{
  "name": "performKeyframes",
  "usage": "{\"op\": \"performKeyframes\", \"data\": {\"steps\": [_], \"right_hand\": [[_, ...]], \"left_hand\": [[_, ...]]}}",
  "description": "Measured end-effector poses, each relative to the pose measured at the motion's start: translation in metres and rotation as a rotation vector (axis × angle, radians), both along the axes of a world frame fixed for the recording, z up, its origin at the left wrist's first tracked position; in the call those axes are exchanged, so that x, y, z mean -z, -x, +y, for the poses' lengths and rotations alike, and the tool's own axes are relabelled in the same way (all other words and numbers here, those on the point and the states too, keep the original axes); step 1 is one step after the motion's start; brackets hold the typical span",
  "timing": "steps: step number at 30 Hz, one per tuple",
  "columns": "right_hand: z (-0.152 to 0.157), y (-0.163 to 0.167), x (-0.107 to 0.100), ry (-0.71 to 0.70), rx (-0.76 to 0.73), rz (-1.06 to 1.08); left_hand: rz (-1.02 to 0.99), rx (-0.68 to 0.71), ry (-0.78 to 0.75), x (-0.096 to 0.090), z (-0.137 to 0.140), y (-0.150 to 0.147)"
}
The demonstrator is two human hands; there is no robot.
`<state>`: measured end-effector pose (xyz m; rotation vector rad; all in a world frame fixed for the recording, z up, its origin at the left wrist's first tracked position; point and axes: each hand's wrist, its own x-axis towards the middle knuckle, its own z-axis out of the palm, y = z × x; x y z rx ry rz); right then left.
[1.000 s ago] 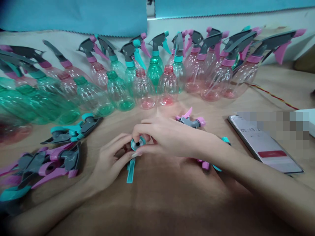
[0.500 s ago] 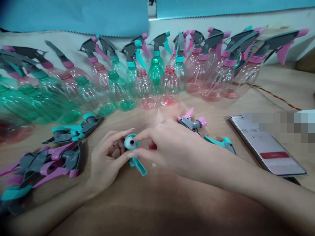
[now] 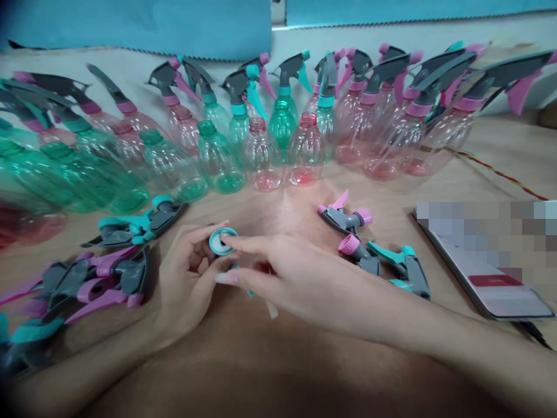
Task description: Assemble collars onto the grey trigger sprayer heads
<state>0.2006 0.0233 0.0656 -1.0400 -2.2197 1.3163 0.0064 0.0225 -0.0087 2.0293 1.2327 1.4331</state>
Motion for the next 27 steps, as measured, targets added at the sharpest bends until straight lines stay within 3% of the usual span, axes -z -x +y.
{"op": "performKeyframes", "data": {"steps": [7,11,16,19,23,27], "right_hand": [[0.006,0.0,0.007,-0.456,0.145,-0.19],[0.004,0.002,0.009,-0.474,0.075,-0.124],[0.009,-0.003,0.009,-0.623,0.044,-0.183],[0.013,-0.007,0.009,-0.644,0.01,-0.151],[0.013,-0.007,0.007,-0.629,0.041,-0.126],[0.01,-0.003,0.006,-0.701,0.079,-0.117]], "left_hand": [[0.171,0.015,-0.085,-0.007,-0.004,-0.001],[0.176,0.0,-0.099,-0.008,-0.004,0.0],[0.153,0.054,-0.075,-0.006,-0.003,0.001],[0.152,0.076,-0.097,-0.005,-0.002,0.002],[0.185,0.084,-0.126,-0.006,-0.002,0.001],[0.184,0.095,-0.163,-0.007,-0.002,0.002]]}}
